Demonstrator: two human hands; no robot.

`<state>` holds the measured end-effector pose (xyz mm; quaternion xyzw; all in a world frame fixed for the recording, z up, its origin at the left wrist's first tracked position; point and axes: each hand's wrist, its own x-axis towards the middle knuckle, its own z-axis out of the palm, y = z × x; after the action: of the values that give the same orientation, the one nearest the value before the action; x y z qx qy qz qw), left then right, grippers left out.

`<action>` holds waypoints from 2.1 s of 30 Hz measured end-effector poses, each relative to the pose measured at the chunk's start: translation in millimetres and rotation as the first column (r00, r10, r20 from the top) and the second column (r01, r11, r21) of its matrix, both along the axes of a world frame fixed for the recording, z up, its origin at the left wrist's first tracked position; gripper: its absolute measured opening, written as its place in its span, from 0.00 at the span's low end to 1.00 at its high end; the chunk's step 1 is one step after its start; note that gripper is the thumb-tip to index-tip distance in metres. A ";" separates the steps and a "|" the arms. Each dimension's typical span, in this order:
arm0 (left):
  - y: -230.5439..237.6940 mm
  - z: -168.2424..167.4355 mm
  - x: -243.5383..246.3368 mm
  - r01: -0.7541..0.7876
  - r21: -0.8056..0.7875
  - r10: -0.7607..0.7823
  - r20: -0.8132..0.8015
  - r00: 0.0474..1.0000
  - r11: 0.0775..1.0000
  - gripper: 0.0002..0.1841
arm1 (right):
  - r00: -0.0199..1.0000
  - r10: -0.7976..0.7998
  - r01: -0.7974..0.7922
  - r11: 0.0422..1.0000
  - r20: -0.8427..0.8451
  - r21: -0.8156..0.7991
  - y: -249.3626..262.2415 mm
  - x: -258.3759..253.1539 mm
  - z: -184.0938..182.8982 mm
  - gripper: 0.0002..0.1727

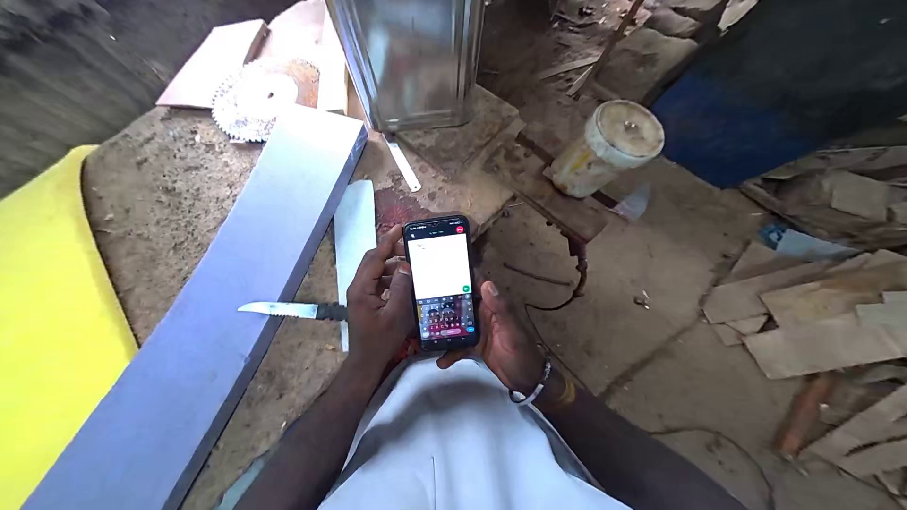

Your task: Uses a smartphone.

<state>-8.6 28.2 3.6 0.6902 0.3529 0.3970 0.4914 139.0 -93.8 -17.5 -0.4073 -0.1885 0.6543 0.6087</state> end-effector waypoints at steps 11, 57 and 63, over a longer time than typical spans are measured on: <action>19.9 13.1 52.4 -0.096 -0.006 0.097 0.043 0.994 0.995 0.27 | 0.978 0.208 -0.197 0.956 -0.030 0.219 45.3 76.1 -7.7 0.39; -35.4 -29.0 -41.1 -0.018 0.025 0.020 -0.062 0.998 1.000 0.21 | 0.961 0.277 -0.269 0.920 0.014 0.285 41.5 39.8 9.9 0.56; -57.4 -28.7 -77.5 -0.022 0.034 0.023 -0.034 0.999 0.999 0.22 | 0.949 0.316 -0.293 0.888 -0.006 0.355 22.6 9.6 16.0 0.57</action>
<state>-86.1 -29.1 -25.1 0.7011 0.3623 0.3966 0.4690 148.6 -71.2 -1.4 -0.2369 -0.3436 0.7104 0.5667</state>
